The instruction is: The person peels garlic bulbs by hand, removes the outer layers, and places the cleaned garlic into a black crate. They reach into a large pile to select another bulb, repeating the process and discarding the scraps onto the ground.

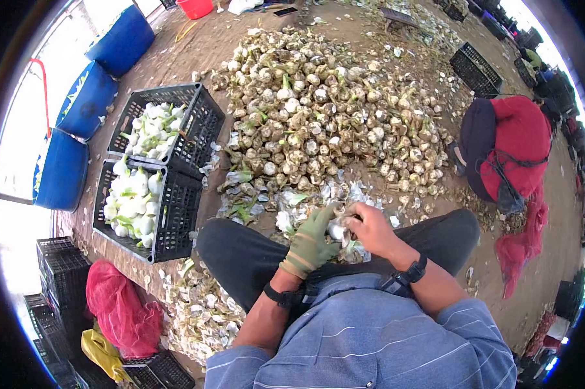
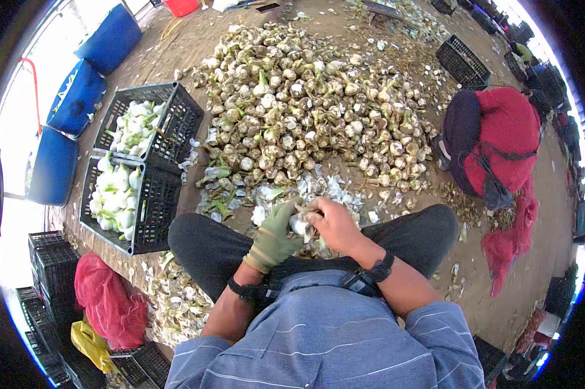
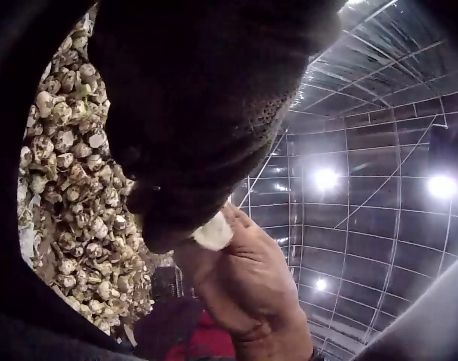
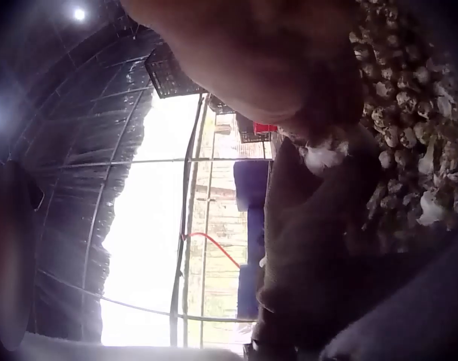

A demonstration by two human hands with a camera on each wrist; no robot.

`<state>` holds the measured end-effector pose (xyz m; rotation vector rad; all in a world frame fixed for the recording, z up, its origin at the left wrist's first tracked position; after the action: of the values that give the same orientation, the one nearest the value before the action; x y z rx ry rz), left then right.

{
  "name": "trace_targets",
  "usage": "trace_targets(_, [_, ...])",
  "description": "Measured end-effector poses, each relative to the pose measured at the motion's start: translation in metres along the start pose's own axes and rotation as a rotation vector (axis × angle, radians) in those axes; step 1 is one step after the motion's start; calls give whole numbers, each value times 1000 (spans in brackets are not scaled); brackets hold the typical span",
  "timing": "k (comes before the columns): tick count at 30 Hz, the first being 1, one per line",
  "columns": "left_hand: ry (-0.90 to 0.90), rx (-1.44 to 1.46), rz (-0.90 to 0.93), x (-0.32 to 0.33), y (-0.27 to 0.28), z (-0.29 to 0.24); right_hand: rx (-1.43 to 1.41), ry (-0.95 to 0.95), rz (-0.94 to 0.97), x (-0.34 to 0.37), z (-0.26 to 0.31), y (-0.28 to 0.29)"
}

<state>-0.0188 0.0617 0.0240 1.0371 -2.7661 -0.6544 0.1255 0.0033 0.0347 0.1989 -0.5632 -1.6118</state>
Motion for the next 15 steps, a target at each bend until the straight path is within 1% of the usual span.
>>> trace_targets(1, [-50, 20, -34, -1, 2, -4, -187, -134, 22, 0, -13, -1])
trace_targets(3, [-123, 90, -96, -5, 12, -15, -697, -196, 13, -1, -27, -4])
trace_targets(4, [-118, 101, -54, -5, 10, -14, -952, -226, 7, -1, -32, -6])
trace_targets(5, [-114, 111, -15, -5, 9, -13, -1078, -271, -75, -1, -37, -5])
trace_targets(6, [-110, 118, 25, -5, 8, -11, -1106, -258, -120, -2, -38, 1])
trace_targets(7, [-78, 211, 8, -4, 5, -9, -1138, -244, -164, -1, -40, 8])
trace_targets(8, [-28, 399, -33, -2, 6, -9, -1177, -227, -198, -4, -39, 13])
trace_targets(9, [50, 538, -62, 1, 2, 3, -1128, -135, -154, -7, -17, 24])
trace_targets(10, [127, 672, -104, 2, 1, 18, -887, -109, -185, -8, -8, 29])
trace_targets(11, [315, 726, -65, 1, 0, 29, -99, -46, -310, -14, -67, 32])
trace_targets(12, [432, 831, -59, 2, 0, 41, 164, 86, -265, -13, -56, 33])
trace_targets(13, [410, 895, -142, 2, -7, 58, 432, 229, -228, -13, -34, 32])
trace_targets(14, [377, 964, -231, 2, -13, 72, 337, -3, -145, -15, -35, 30])
trace_targets(15, [450, 1000, -224, 3, -14, 74, 249, -52, -153, -12, -22, 29])
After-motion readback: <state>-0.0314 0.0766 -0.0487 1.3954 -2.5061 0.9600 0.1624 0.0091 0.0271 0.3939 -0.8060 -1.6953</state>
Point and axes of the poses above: each hand's wrist, its own x-axis away from the middle knuckle, its own y-axis out of the back of the hand, z = x × y, the point moved 6 cm from there along -x, towards the middle knuckle, and after that the axes turned 4 degrees about z, right-handed, at the moved point
